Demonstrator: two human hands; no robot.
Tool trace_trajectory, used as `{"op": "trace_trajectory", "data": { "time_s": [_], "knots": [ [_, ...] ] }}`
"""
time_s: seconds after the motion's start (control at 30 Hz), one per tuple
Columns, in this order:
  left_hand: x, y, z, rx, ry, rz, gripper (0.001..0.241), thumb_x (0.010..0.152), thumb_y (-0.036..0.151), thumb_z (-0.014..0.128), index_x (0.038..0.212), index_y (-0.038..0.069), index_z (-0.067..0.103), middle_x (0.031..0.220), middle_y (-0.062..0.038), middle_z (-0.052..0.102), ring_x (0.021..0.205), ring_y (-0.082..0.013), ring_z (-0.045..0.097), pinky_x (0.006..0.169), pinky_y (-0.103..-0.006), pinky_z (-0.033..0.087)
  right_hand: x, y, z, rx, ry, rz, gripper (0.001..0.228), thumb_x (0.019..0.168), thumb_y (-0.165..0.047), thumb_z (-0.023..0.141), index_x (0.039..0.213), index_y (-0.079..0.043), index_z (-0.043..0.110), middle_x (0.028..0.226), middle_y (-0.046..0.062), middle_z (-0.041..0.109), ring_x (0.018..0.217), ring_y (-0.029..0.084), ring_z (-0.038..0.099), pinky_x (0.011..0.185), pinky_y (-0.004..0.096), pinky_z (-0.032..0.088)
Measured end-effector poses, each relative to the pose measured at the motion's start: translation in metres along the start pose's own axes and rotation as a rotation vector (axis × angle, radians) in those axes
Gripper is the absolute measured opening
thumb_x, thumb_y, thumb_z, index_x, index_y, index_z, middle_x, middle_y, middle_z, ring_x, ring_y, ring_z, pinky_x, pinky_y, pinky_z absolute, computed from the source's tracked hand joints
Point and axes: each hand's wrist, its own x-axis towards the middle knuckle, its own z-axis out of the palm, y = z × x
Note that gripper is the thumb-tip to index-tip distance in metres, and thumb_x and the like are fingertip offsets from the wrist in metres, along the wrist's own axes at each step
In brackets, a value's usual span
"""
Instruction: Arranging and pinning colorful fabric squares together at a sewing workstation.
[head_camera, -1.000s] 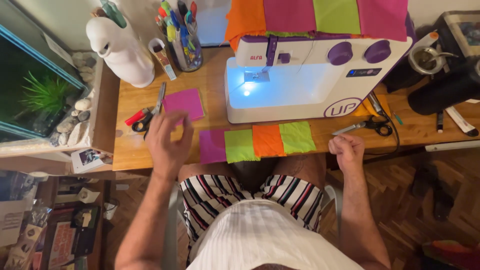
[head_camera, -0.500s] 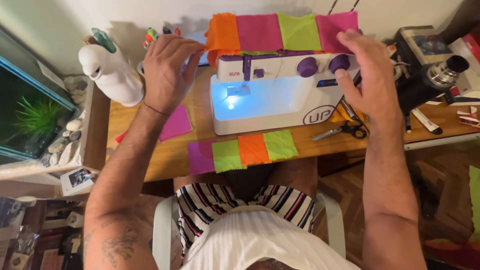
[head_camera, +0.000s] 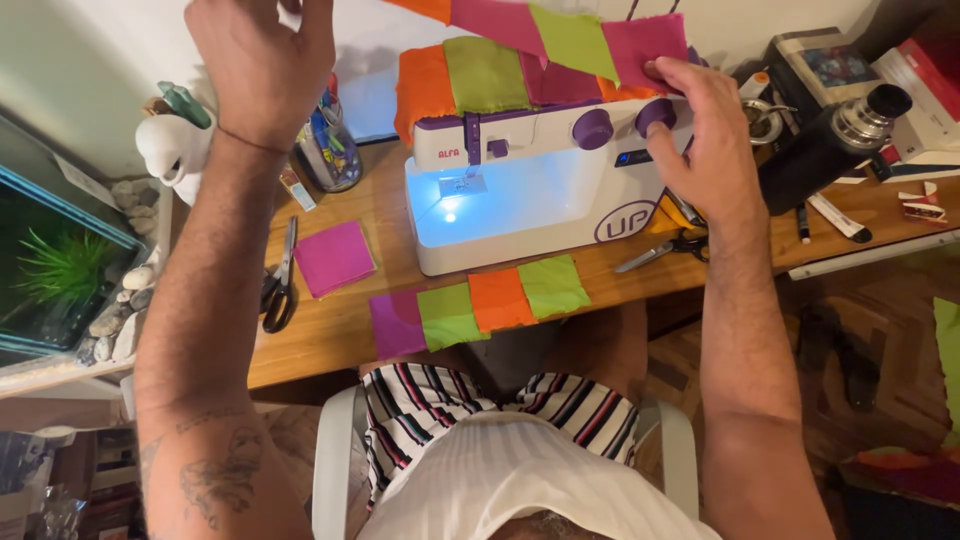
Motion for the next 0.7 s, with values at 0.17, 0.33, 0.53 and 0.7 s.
{"op": "trace_trajectory", "data": {
  "time_s": [0.17,0.33,0.53,0.7],
  "knots": [
    [0.014,0.041,-0.023,-0.418,-0.224,-0.246,0.046,0.119,0.011,0.056,0.078,0.006,0.078,0.056,-0.002,0.064,0.054,-0.0103,0.069,0.056,-0.0266,0.047,-0.003,0.001,0.004,0.008,0.016,0.005,0.055,0.094,0.004,0.063,0.147,0.007,0.050,0.142,0.023,0.060,0.129,0.036,0.054,0.115,0.056,0.039],
    [-0.010,0.048,-0.006,-1.028,-0.231,-0.563,0.029,0.110,0.003,0.040,0.137,-0.002,0.033,0.106,-0.030,0.076,0.092,-0.0380,0.084,0.059,-0.0366,0.070,-0.004,0.007,0.008,0.024,0.054,-0.022,0.053,0.095,0.005,0.064,0.146,0.004,0.052,0.143,0.022,0.061,0.130,0.035,0.054,0.115,0.055,0.038],
    [-0.018,0.049,-0.013,-0.750,-0.237,-0.383,0.011,0.116,0.012,0.049,0.111,0.003,0.048,0.083,0.001,0.038,0.057,-0.0084,0.023,0.056,-0.0273,0.019,-0.001,0.000,0.007,0.026,0.071,-0.042,0.053,0.092,0.008,0.064,0.144,0.007,0.054,0.142,0.022,0.064,0.132,0.035,0.057,0.118,0.055,0.036],
    [-0.023,0.040,-0.007,-0.812,-0.237,-0.413,0.006,0.118,0.011,0.048,0.115,0.008,0.044,0.072,0.002,0.040,0.059,-0.0079,0.023,0.058,-0.0262,0.022,0.000,-0.002,0.007,0.015,0.085,-0.036,0.050,0.094,0.008,0.064,0.142,0.007,0.055,0.141,0.022,0.065,0.132,0.036,0.057,0.118,0.055,0.038]
  ]
}}
